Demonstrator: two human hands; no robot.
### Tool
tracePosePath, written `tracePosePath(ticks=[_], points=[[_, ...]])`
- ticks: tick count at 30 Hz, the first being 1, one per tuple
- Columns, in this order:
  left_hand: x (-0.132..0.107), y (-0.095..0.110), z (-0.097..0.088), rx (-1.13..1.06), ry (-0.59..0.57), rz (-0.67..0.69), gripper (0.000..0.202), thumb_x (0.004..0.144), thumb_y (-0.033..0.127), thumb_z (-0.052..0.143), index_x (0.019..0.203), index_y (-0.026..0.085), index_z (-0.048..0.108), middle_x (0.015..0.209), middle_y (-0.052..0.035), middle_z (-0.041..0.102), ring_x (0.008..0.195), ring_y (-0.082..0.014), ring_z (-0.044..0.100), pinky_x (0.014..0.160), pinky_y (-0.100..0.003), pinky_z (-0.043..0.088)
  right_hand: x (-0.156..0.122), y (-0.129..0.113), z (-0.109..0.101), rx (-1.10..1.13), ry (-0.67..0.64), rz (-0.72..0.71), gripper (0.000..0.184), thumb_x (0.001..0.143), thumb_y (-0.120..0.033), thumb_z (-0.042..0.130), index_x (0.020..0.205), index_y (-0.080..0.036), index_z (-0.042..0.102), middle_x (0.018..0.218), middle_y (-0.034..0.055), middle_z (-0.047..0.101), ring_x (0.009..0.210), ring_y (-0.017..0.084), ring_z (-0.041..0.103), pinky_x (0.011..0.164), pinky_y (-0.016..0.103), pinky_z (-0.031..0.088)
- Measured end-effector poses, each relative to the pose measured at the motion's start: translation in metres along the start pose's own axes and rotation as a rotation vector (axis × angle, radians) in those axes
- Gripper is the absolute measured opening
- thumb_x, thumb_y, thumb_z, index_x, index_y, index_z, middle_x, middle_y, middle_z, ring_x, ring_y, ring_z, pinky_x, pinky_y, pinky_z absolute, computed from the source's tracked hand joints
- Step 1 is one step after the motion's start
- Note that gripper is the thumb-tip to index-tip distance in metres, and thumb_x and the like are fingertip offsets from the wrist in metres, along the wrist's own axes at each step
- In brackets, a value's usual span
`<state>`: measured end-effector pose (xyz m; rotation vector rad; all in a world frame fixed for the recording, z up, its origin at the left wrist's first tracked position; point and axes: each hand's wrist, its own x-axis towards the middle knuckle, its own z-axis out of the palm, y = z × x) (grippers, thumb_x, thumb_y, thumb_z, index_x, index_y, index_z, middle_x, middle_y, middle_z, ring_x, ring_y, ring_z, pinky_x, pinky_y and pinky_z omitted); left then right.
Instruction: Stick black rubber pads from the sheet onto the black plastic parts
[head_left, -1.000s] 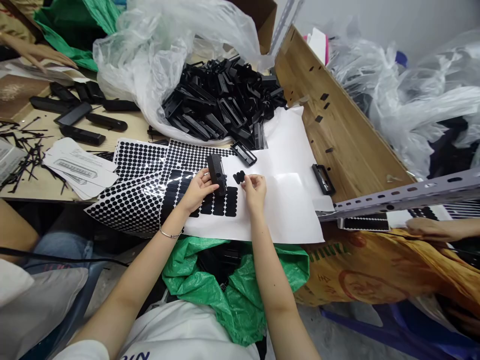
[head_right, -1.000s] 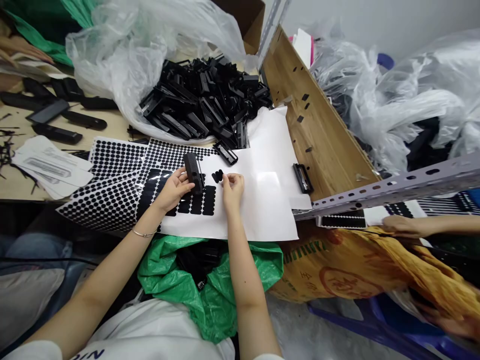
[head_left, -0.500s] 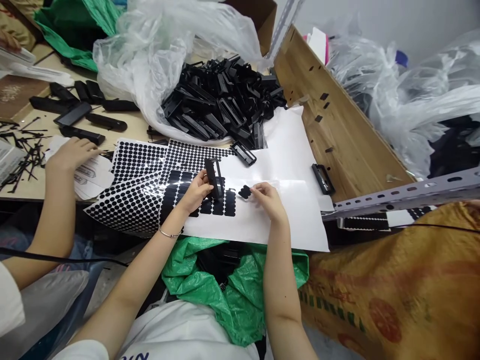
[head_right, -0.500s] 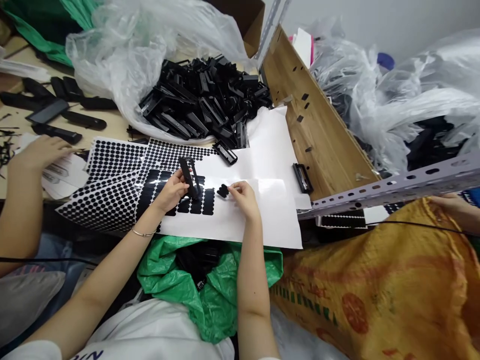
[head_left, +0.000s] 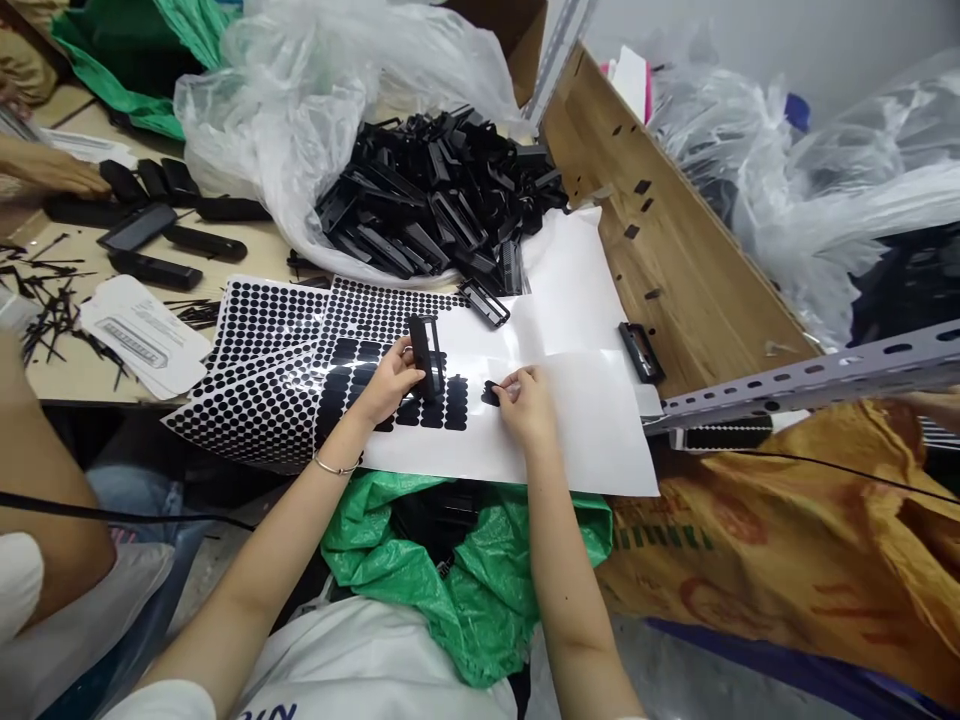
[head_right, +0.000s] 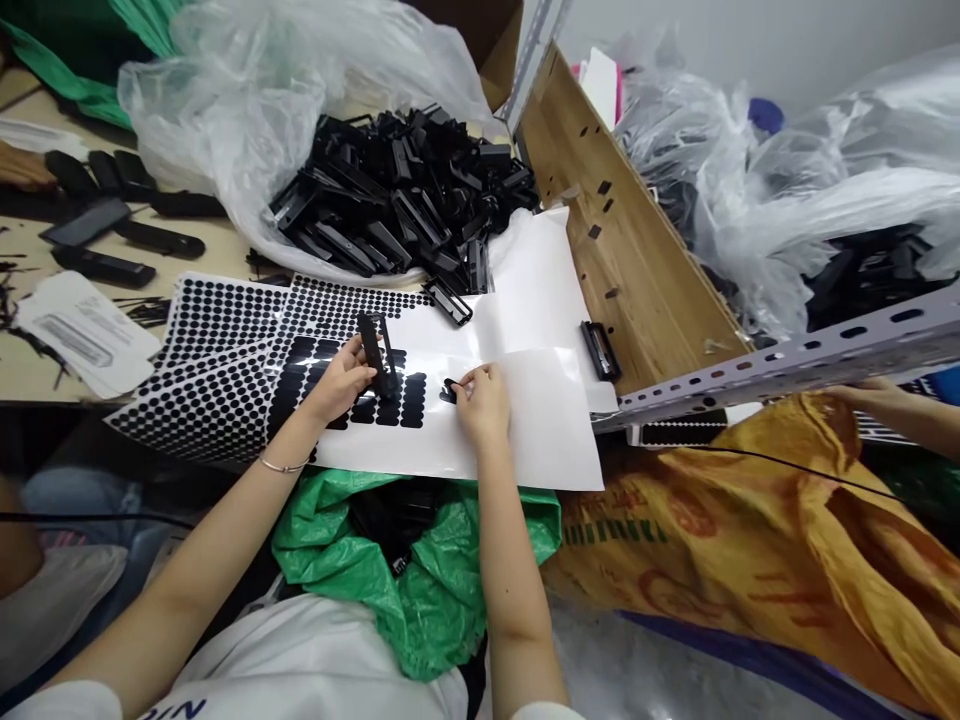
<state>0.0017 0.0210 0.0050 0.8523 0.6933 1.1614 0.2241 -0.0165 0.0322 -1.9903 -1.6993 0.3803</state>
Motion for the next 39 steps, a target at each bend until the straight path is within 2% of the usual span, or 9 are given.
tracePosePath(ticks=[6, 10, 16, 21, 25, 28, 32, 35, 39], points=[[0.001, -0.001, 0.0, 0.018, 0.001, 0.011, 0.047, 0.063, 0.018, 0.069, 0.107, 0.022, 0.052, 0.095, -0.0007, 0.063, 0.084, -0.0131, 0.061, 0.075, -0.025, 0.051, -0.012, -0.008, 0.011, -0.164, 0.091, -0.052, 0.006, 0.085, -0.025, 0.054, 0.081, -0.02, 0.052, 0.107, 0.0088, 0.054, 0.064, 0.015, 0.053, 0.052, 0.029, 0.033], [0.001, -0.001, -0.001, 0.052, -0.011, 0.022, 0.044, 0.065, 0.019, 0.068, 0.106, 0.022, 0.052, 0.093, -0.0008, 0.062, 0.085, -0.0145, 0.061, 0.076, -0.027, 0.052, -0.02, -0.014, 0.022, -0.181, 0.175, -0.044, 0.006, 0.086, -0.023, 0.048, 0.084, -0.019, 0.052, 0.103, 0.0107, 0.055, 0.073, 0.019, 0.056, 0.053, 0.029, 0.033], [0.001, -0.002, -0.004, 0.081, -0.011, 0.037, 0.043, 0.068, 0.02, 0.068, 0.108, 0.022, 0.052, 0.1, -0.0029, 0.063, 0.093, -0.0167, 0.061, 0.081, -0.03, 0.052, -0.014, -0.02, 0.029, -0.016, 0.285, 0.159, 0.009, 0.081, -0.025, 0.051, 0.074, -0.02, 0.052, 0.097, 0.0079, 0.056, 0.073, 0.019, 0.057, 0.065, 0.033, 0.043], [0.003, -0.004, -0.006, 0.061, -0.009, 0.05, 0.044, 0.068, 0.021, 0.071, 0.108, 0.022, 0.051, 0.101, -0.0029, 0.064, 0.097, -0.0179, 0.062, 0.086, -0.033, 0.053, -0.002, -0.014, 0.018, 0.302, 0.36, 0.317, 0.014, 0.075, -0.029, 0.059, 0.067, -0.021, 0.051, 0.085, 0.0019, 0.055, 0.063, 0.014, 0.053, 0.072, 0.034, 0.048], [0.003, -0.001, -0.003, 0.03, -0.015, 0.046, 0.047, 0.066, 0.027, 0.078, 0.105, 0.021, 0.053, 0.101, -0.0039, 0.066, 0.095, -0.0174, 0.064, 0.085, -0.032, 0.054, -0.007, -0.016, 0.007, 0.858, 0.201, 0.345, 0.024, 0.069, -0.042, 0.069, 0.072, -0.021, 0.057, 0.078, -0.0014, 0.052, 0.067, 0.013, 0.055, 0.07, 0.032, 0.052], [0.001, 0.003, -0.001, 0.057, -0.04, 0.0, 0.051, 0.063, 0.031, 0.081, 0.105, 0.019, 0.055, 0.1, -0.0051, 0.068, 0.088, -0.0171, 0.067, 0.076, -0.03, 0.056, -0.02, -0.029, 0.007, 1.153, 0.035, 0.243, 0.029, 0.067, -0.048, 0.074, 0.076, -0.023, 0.062, 0.092, 0.0006, 0.057, 0.079, 0.014, 0.058, 0.078, 0.032, 0.053], [0.0, 0.006, 0.0, 0.079, -0.074, -0.053, 0.048, 0.061, 0.035, 0.083, 0.098, 0.016, 0.06, 0.085, -0.0043, 0.071, 0.075, -0.0167, 0.069, 0.064, -0.027, 0.057, -0.033, -0.053, 0.022, 1.142, -0.05, 0.112, 0.025, 0.071, -0.045, 0.074, 0.073, -0.022, 0.065, 0.109, 0.0033, 0.057, 0.096, 0.017, 0.058, 0.086, 0.034, 0.051], [0.0, 0.006, 0.001, 0.075, -0.073, -0.074, 0.046, 0.058, 0.036, 0.085, 0.092, 0.014, 0.062, 0.078, -0.0035, 0.072, 0.068, -0.0162, 0.069, 0.06, -0.025, 0.057, -0.033, -0.064, 0.034, 1.048, 0.006, 0.067, 0.021, 0.076, -0.042, 0.069, 0.074, -0.021, 0.065, 0.109, 0.0054, 0.058, 0.103, 0.02, 0.057, 0.088, 0.035, 0.049], [0.0, 0.006, 0.001, 0.077, -0.069, -0.083, 0.046, 0.056, 0.037, 0.085, 0.089, 0.014, 0.062, 0.075, -0.0028, 0.072, 0.065, -0.0158, 0.069, 0.058, -0.024, 0.057, -0.029, -0.068, 0.043, 1.004, 0.05, 0.043, 0.022, 0.081, -0.042, 0.063, 0.076, -0.02, 0.063, 0.107, 0.0064, 0.06, 0.101, 0.02, 0.058, 0.088, 0.036, 0.049]])
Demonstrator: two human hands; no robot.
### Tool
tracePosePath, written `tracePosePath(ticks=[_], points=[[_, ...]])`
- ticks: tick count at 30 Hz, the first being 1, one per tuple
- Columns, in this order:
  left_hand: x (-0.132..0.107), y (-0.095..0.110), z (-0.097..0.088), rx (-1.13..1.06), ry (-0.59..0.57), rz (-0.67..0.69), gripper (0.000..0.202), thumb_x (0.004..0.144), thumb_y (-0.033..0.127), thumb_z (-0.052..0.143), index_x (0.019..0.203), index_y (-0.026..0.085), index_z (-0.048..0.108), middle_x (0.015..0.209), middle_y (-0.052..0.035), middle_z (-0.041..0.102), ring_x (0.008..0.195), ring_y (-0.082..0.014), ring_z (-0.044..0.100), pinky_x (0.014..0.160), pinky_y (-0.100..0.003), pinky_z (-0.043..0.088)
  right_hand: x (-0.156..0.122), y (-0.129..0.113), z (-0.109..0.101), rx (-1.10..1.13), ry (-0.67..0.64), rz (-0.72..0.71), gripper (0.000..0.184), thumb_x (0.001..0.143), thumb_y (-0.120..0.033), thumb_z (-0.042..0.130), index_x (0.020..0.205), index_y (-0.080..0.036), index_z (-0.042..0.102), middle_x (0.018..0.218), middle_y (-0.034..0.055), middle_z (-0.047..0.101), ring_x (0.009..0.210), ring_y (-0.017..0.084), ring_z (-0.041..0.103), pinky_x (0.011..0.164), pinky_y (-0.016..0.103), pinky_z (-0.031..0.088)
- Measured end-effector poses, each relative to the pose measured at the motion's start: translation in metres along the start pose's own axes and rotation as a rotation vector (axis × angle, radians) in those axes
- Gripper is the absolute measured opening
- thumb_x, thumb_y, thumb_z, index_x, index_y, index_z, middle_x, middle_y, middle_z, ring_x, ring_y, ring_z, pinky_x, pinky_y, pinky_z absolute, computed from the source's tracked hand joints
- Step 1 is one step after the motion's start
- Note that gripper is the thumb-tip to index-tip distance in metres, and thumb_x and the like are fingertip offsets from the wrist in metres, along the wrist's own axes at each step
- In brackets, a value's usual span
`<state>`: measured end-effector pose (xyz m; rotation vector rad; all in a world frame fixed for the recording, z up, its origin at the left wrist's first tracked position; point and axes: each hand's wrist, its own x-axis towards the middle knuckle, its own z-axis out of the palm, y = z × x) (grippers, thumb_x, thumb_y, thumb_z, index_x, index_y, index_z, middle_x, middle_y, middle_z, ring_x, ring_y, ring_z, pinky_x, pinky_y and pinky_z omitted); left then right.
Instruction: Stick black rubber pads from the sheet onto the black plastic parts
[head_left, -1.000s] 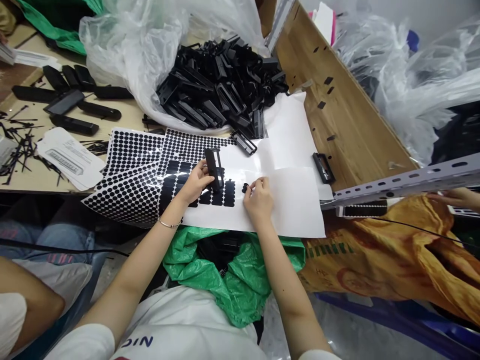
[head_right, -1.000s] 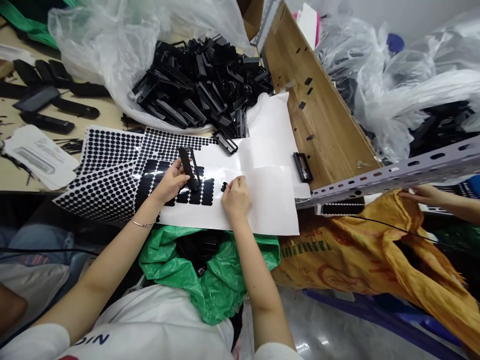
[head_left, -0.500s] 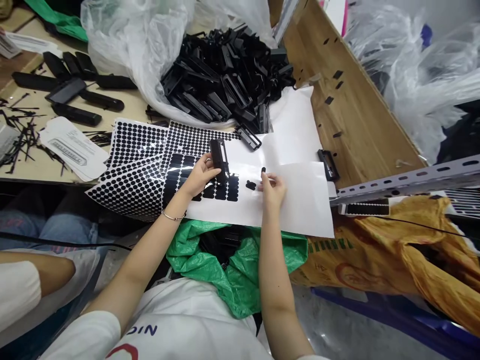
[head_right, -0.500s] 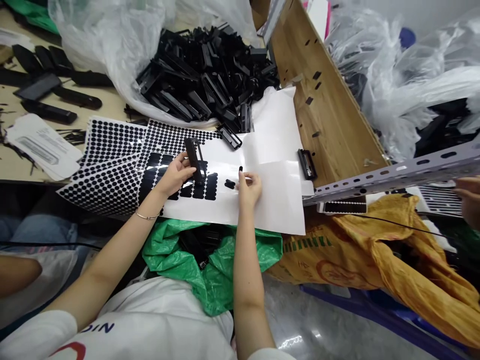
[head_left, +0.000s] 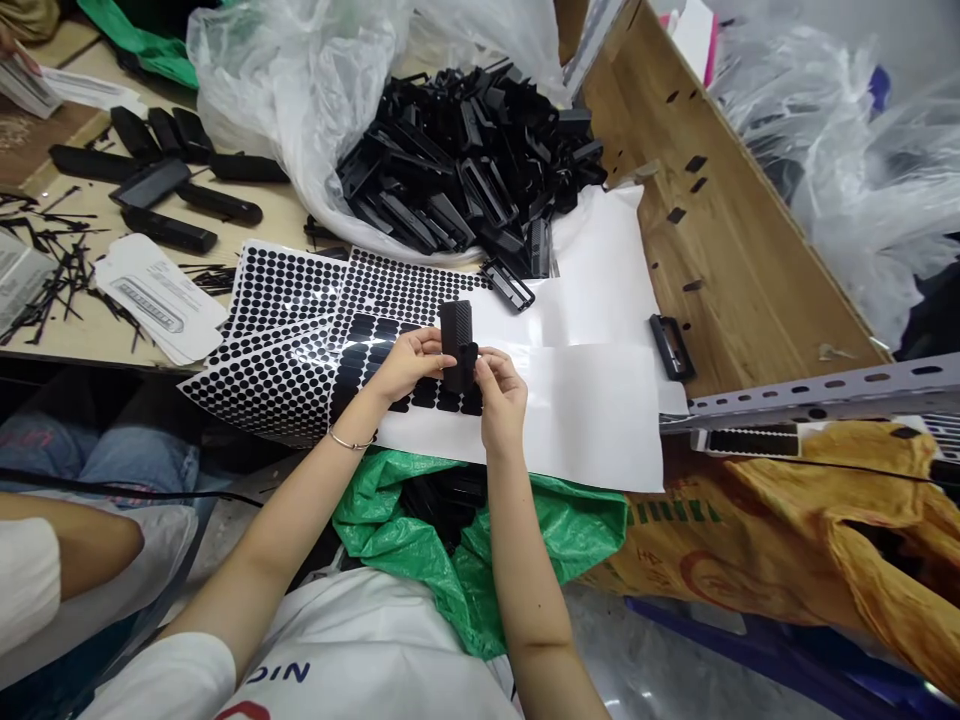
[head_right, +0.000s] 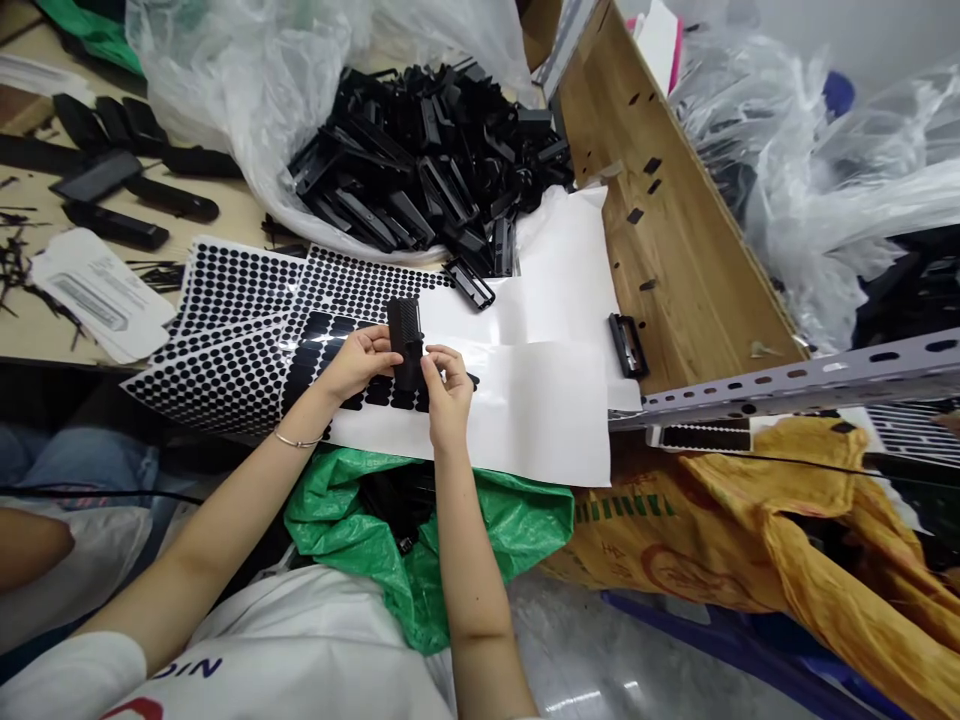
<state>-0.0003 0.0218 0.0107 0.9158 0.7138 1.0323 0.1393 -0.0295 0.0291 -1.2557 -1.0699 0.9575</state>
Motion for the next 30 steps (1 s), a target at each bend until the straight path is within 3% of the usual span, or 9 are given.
tracePosePath(ticks=[13, 30], points=[[-0.001, 0.003, 0.002, -0.032, 0.052, 0.008, 0.044, 0.056, 0.036, 0.086, 0.083, 0.015, 0.059, 0.071, 0.0012, 0.068, 0.063, -0.0126, 0.066, 0.057, -0.023, 0.057, -0.012, -0.002, -0.008, -0.008, -0.033, 0.005, 0.016, 0.08, -0.036, 0.066, 0.074, -0.021, 0.063, 0.105, 0.0064, 0.064, 0.105, 0.022, 0.059, 0.097, 0.042, 0.046], [-0.001, 0.002, 0.002, -0.03, 0.063, 0.02, 0.044, 0.056, 0.036, 0.085, 0.083, 0.015, 0.058, 0.069, 0.0026, 0.066, 0.062, -0.0114, 0.066, 0.058, -0.022, 0.057, -0.015, 0.001, 0.0, -0.073, 0.026, -0.064, 0.015, 0.083, -0.034, 0.063, 0.075, -0.021, 0.061, 0.103, 0.0071, 0.064, 0.104, 0.021, 0.06, 0.093, 0.039, 0.049]])
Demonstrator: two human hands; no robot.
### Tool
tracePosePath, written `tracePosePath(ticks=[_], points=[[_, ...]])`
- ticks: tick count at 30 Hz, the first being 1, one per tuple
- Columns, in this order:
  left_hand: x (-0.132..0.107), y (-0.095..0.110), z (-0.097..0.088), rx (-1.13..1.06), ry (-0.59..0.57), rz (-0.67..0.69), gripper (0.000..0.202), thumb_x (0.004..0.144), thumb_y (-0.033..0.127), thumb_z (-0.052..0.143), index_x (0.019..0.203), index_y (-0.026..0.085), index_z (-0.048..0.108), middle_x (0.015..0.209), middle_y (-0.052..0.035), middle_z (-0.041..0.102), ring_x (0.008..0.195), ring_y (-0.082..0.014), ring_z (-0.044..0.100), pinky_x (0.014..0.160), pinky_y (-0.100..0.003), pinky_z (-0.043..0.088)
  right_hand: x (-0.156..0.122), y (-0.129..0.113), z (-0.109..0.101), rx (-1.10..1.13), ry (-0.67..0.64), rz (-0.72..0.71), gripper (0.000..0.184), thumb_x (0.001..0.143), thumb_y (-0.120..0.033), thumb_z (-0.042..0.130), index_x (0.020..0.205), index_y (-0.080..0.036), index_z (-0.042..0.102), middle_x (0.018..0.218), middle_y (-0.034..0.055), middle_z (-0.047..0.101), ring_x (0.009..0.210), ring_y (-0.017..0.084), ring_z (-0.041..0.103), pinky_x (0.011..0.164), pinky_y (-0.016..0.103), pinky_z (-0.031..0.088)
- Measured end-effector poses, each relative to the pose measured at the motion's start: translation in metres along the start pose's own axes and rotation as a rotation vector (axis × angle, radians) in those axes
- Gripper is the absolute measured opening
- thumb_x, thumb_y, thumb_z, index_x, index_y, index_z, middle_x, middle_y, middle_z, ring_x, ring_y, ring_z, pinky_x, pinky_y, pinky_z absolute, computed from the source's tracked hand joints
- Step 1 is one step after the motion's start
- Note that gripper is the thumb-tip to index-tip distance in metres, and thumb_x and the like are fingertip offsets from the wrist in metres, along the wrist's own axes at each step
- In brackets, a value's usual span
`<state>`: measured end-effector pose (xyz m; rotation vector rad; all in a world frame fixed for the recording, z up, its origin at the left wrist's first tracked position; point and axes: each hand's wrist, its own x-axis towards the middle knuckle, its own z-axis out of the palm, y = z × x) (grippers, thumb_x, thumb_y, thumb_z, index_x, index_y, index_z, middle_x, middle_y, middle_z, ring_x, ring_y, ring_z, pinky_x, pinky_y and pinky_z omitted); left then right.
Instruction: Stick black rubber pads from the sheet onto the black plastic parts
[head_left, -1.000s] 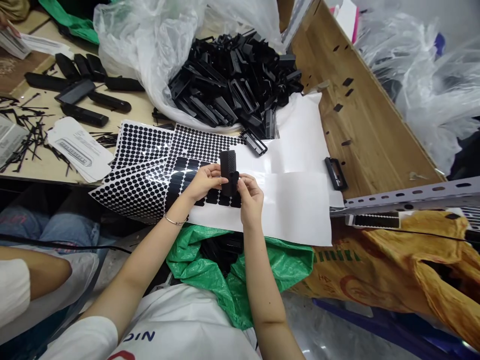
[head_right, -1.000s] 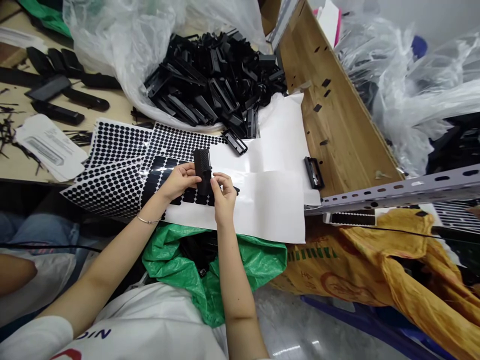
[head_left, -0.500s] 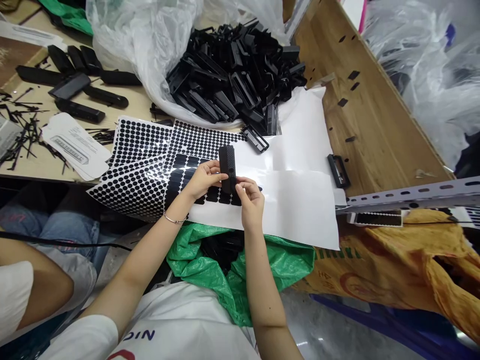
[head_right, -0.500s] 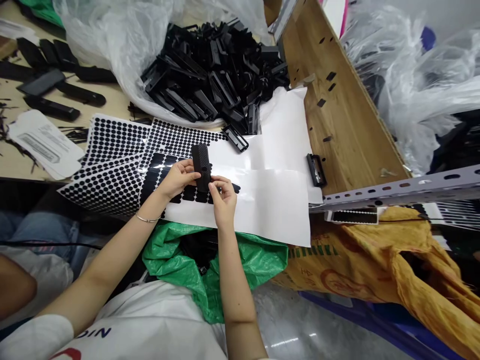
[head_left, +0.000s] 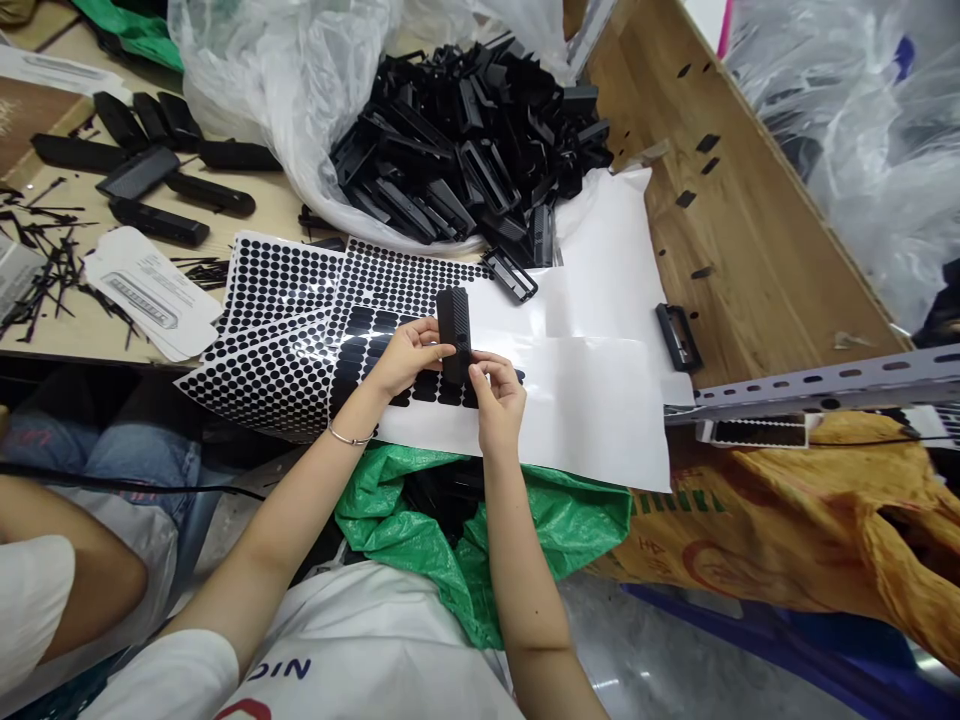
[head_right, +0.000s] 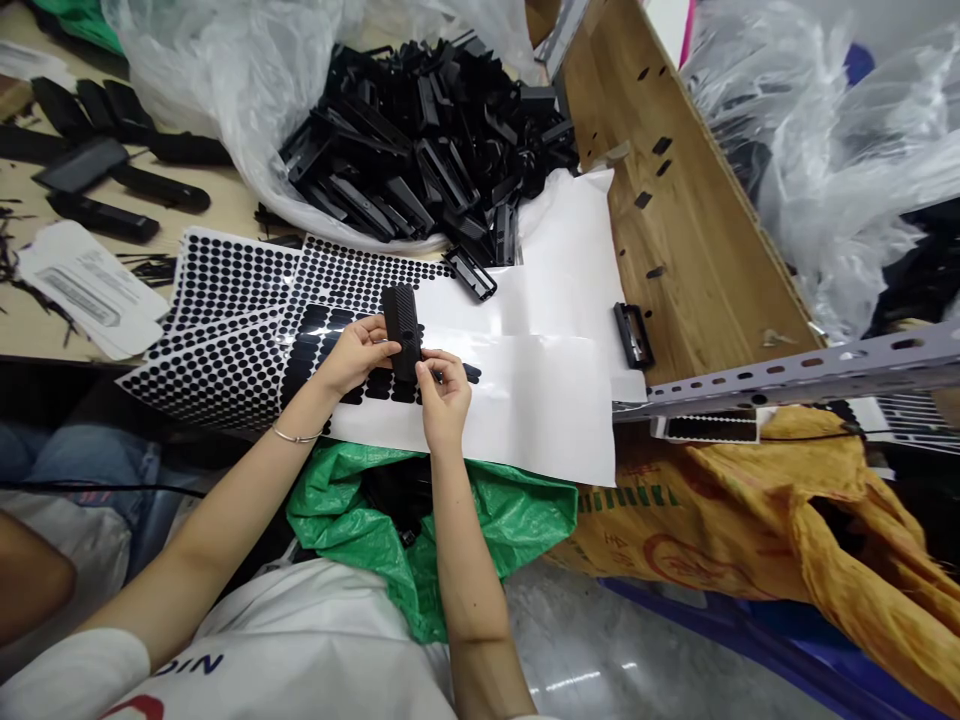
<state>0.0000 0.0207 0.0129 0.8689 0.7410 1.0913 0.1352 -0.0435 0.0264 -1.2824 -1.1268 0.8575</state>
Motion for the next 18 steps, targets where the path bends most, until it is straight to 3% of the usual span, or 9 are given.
tracePosePath(ticks=[18], points=[[0.0016, -0.0023, -0.0033, 0.003, -0.002, 0.009, 0.041, 0.058, 0.035, 0.084, 0.083, 0.016, 0.059, 0.072, 0.0017, 0.068, 0.068, -0.0151, 0.068, 0.062, -0.027, 0.059, -0.0011, -0.0072, 0.0034, -0.09, 0.0, -0.048, 0.016, 0.083, -0.035, 0.062, 0.075, -0.022, 0.06, 0.098, 0.006, 0.059, 0.1, 0.02, 0.058, 0.092, 0.039, 0.05]])
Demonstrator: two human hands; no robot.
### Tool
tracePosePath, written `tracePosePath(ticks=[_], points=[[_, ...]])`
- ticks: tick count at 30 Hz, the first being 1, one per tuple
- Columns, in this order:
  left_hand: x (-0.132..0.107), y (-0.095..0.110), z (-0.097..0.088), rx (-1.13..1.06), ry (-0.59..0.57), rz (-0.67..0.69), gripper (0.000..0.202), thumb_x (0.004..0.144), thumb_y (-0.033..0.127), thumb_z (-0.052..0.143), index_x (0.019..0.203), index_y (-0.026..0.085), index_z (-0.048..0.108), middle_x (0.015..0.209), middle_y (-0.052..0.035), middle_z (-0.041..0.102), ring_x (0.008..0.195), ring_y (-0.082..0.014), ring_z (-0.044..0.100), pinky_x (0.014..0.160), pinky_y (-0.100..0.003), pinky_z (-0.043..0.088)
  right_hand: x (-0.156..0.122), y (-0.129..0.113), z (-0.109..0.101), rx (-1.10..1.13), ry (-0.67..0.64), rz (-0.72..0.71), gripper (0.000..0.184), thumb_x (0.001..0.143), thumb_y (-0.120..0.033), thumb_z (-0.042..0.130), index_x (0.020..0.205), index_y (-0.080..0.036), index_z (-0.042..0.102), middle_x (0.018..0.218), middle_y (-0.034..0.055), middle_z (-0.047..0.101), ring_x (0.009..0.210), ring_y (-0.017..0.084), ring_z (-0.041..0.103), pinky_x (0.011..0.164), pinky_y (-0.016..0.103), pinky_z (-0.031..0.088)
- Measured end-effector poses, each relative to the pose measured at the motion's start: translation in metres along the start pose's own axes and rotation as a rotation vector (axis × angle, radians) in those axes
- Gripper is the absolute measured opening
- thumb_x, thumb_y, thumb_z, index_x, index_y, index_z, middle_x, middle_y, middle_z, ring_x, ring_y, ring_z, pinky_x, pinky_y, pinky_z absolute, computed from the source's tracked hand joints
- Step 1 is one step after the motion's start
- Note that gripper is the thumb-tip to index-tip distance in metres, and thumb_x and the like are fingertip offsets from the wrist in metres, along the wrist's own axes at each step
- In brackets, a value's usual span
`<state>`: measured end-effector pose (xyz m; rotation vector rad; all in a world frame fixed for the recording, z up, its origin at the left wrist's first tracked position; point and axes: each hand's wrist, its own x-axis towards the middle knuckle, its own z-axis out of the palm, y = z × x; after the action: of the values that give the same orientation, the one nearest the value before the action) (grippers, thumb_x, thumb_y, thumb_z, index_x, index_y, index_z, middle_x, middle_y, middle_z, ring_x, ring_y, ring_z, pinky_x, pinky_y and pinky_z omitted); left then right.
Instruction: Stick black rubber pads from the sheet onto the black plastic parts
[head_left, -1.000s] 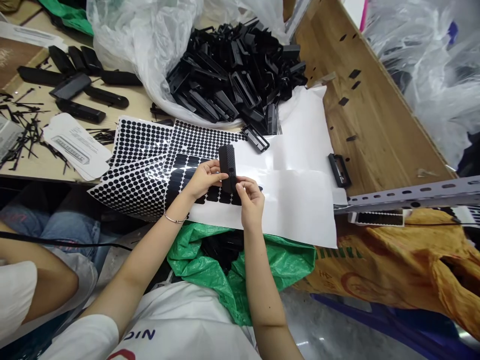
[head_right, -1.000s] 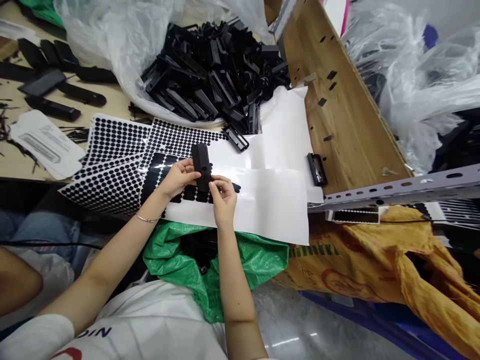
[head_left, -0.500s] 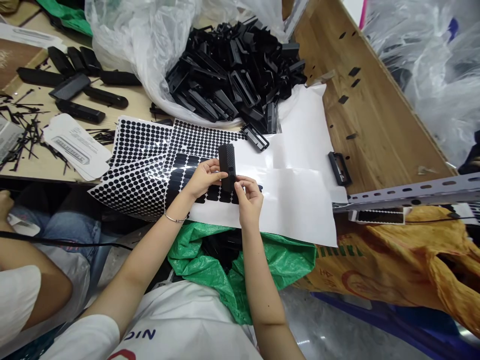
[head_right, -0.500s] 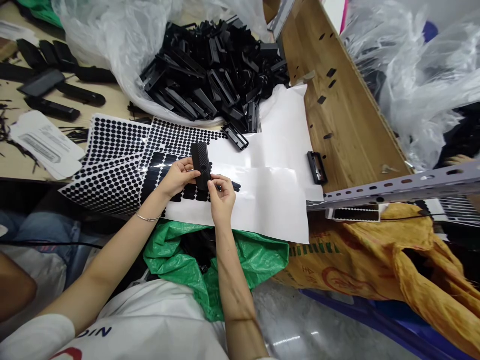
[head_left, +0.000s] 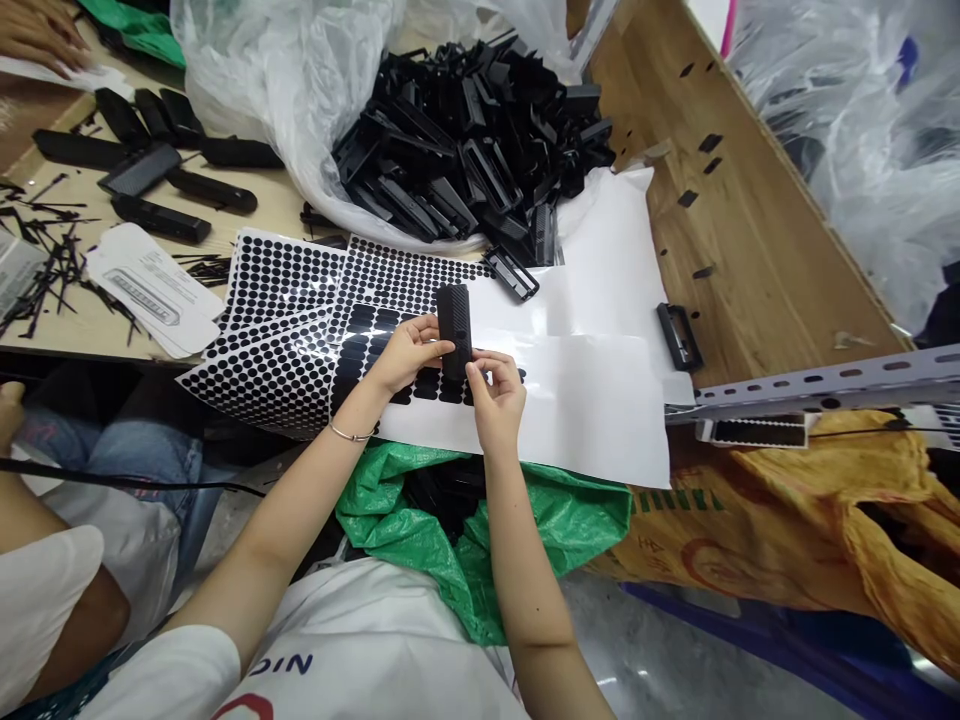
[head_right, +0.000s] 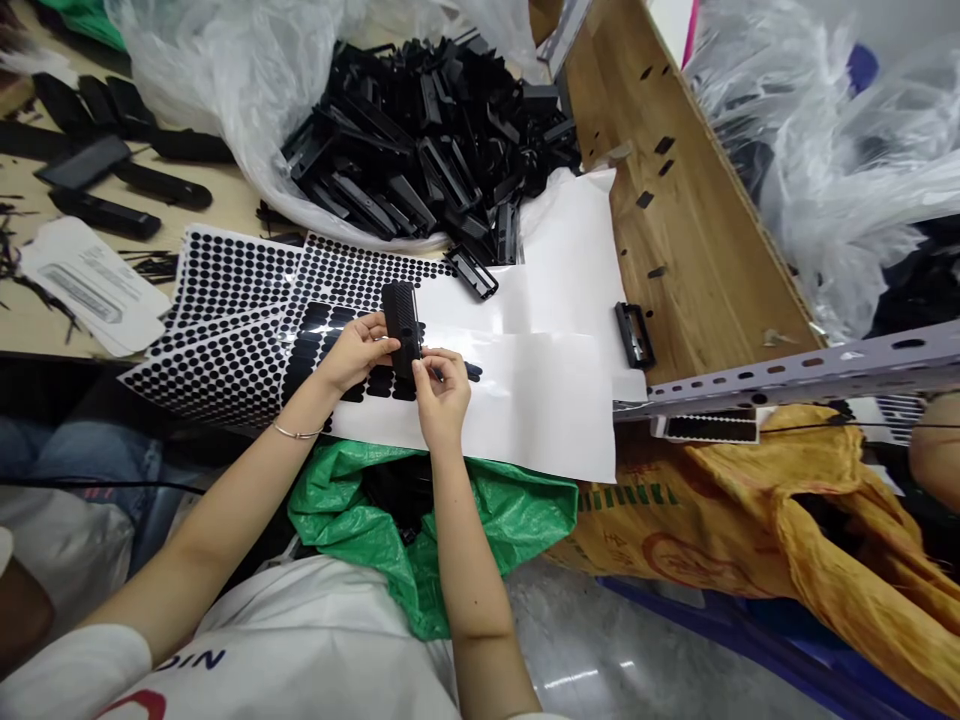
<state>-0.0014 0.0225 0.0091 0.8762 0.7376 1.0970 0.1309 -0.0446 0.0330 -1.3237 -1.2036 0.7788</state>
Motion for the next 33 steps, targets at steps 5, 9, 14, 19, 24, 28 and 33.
tracePosePath(ticks=[5, 9, 14, 19, 24, 28, 33], points=[[0.0, 0.001, 0.001, -0.004, -0.009, -0.006, 0.042, 0.057, 0.036, 0.084, 0.083, 0.016, 0.058, 0.071, 0.0016, 0.067, 0.066, -0.0147, 0.068, 0.06, -0.026, 0.058, -0.001, -0.001, 0.0, -0.006, -0.013, -0.005, 0.016, 0.085, -0.036, 0.059, 0.077, -0.022, 0.06, 0.098, 0.0061, 0.059, 0.101, 0.021, 0.058, 0.091, 0.039, 0.05], [-0.001, 0.003, 0.002, -0.011, -0.015, -0.02, 0.043, 0.056, 0.037, 0.085, 0.082, 0.016, 0.058, 0.069, 0.0018, 0.067, 0.064, -0.0139, 0.067, 0.058, -0.024, 0.057, -0.001, 0.002, 0.0, -0.02, -0.013, -0.006, 0.016, 0.086, -0.036, 0.058, 0.078, -0.022, 0.059, 0.099, 0.0061, 0.058, 0.101, 0.02, 0.057, 0.092, 0.038, 0.049], [-0.001, 0.004, 0.002, 0.001, -0.026, -0.022, 0.043, 0.056, 0.037, 0.086, 0.08, 0.016, 0.056, 0.068, 0.0027, 0.066, 0.063, -0.0125, 0.066, 0.057, -0.022, 0.056, -0.002, 0.006, 0.0, 0.012, -0.004, -0.003, 0.015, 0.087, -0.033, 0.056, 0.078, -0.022, 0.057, 0.099, 0.0059, 0.058, 0.103, 0.02, 0.057, 0.097, 0.039, 0.046], [-0.001, 0.004, 0.002, -0.011, -0.043, -0.034, 0.043, 0.056, 0.035, 0.086, 0.081, 0.015, 0.057, 0.067, 0.003, 0.066, 0.062, -0.0117, 0.066, 0.056, -0.021, 0.056, -0.004, 0.013, 0.004, 0.082, 0.038, 0.021, 0.016, 0.087, -0.035, 0.056, 0.079, -0.021, 0.058, 0.099, 0.0057, 0.058, 0.104, 0.02, 0.057, 0.098, 0.039, 0.043], [0.0, 0.003, 0.002, -0.008, -0.043, -0.039, 0.044, 0.055, 0.035, 0.086, 0.081, 0.015, 0.057, 0.068, 0.0028, 0.066, 0.061, -0.0107, 0.065, 0.056, -0.02, 0.056, -0.005, 0.02, 0.007, 0.133, 0.053, 0.027, 0.019, 0.087, -0.038, 0.056, 0.078, -0.021, 0.058, 0.099, 0.0055, 0.058, 0.104, 0.02, 0.056, 0.1, 0.04, 0.043], [0.001, 0.002, 0.001, -0.005, -0.056, -0.04, 0.044, 0.056, 0.035, 0.086, 0.082, 0.015, 0.057, 0.07, 0.0024, 0.066, 0.062, -0.0111, 0.065, 0.056, -0.02, 0.056, -0.005, 0.025, 0.006, 0.173, 0.053, 0.081, 0.024, 0.085, -0.044, 0.059, 0.078, -0.021, 0.057, 0.1, 0.0055, 0.059, 0.105, 0.02, 0.056, 0.1, 0.04, 0.043], [0.001, 0.003, 0.001, -0.033, -0.04, -0.03, 0.043, 0.058, 0.037, 0.085, 0.084, 0.016, 0.057, 0.07, 0.0029, 0.066, 0.064, -0.0109, 0.065, 0.057, -0.02, 0.056, -0.004, 0.022, 0.001, 0.28, 0.028, 0.163, 0.028, 0.083, -0.05, 0.059, 0.084, -0.022, 0.059, 0.101, 0.005, 0.061, 0.104, 0.019, 0.059, 0.098, 0.04, 0.047]])
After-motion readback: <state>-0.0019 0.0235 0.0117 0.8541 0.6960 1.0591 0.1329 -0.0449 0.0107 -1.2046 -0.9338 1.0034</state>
